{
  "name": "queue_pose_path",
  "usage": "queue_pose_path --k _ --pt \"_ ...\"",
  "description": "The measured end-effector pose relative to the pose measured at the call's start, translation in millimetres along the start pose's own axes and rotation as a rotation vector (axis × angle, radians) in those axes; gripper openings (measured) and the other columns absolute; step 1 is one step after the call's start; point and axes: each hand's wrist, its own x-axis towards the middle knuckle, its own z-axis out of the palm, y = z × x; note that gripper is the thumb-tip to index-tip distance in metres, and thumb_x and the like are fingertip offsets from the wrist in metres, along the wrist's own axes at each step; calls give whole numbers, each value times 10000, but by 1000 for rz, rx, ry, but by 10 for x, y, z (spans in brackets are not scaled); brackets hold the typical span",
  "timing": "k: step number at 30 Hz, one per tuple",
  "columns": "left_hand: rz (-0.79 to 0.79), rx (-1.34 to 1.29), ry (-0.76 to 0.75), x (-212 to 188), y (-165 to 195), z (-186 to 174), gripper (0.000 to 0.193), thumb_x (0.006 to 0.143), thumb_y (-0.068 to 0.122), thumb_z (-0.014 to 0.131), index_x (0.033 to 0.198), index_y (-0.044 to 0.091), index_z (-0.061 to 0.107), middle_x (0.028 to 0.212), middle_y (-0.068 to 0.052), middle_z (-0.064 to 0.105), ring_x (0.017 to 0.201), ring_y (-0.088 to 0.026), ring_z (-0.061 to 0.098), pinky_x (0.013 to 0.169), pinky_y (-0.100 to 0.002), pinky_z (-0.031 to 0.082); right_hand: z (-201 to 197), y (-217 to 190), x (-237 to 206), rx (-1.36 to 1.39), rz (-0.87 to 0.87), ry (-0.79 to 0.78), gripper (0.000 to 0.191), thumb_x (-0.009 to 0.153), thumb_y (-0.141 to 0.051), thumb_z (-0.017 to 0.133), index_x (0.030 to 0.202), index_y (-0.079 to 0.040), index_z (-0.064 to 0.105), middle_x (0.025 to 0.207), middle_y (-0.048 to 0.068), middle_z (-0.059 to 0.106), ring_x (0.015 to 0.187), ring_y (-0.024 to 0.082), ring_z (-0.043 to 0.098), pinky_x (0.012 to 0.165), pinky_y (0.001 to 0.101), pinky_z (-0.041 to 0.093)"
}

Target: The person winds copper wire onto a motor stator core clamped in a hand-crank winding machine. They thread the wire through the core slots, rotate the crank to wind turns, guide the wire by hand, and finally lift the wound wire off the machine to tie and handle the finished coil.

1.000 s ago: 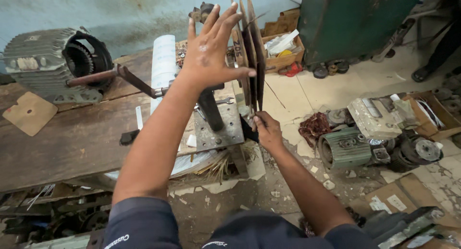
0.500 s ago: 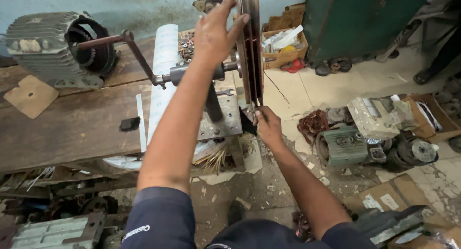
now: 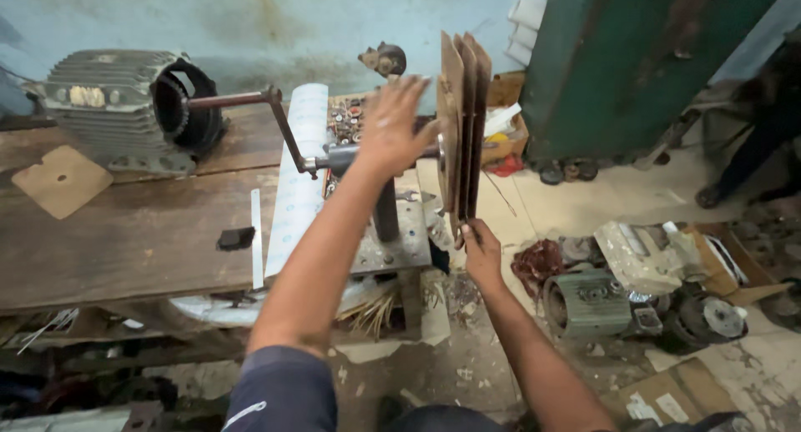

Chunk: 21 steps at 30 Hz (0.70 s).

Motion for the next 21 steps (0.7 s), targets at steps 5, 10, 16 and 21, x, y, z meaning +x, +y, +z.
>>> queue_pose_path --k 5,10,16,21 --pt "-376 343 99 -320 -1101 -900 920 826 460 764 1548 43 374 1662 -222 209 1540 -420 141 1224 -591 120 56 23 8 -17 -3 24 160 1057 -164 578 1076 -32 666 737 6 638 652 64 544 604 237 441" --pt "-263 407 32 -623 -1599 -1126 780 1041 392 604 1660 27 302 1736 -227 148 1588 -489 62 1224 -701 9 58 171 -6 -15 79 72 176 1042 -168 581 1105 -28 669 711 15 645 602 73 472 563 249 381" --pt "-181 263 48 -594 -1727 -1080 784 1026 332 596 1676 21 290 1751 -250 157 1600 -517 63 1232 -735 28 -51 277 4 65 -43 -11 181 1084 -175 562 1096 -16 649 770 14 628 716 78 580 672 247 480" --pt "-221 391 -24 -468 -1625 -1040 949 815 152 702 1667 44 298 1749 -223 178 1610 -488 88 1257 -670 220 -195 186 -11 -86 40 15 169 1040 -161 602 1068 -10 672 744 15 615 674 89 537 607 264 452"
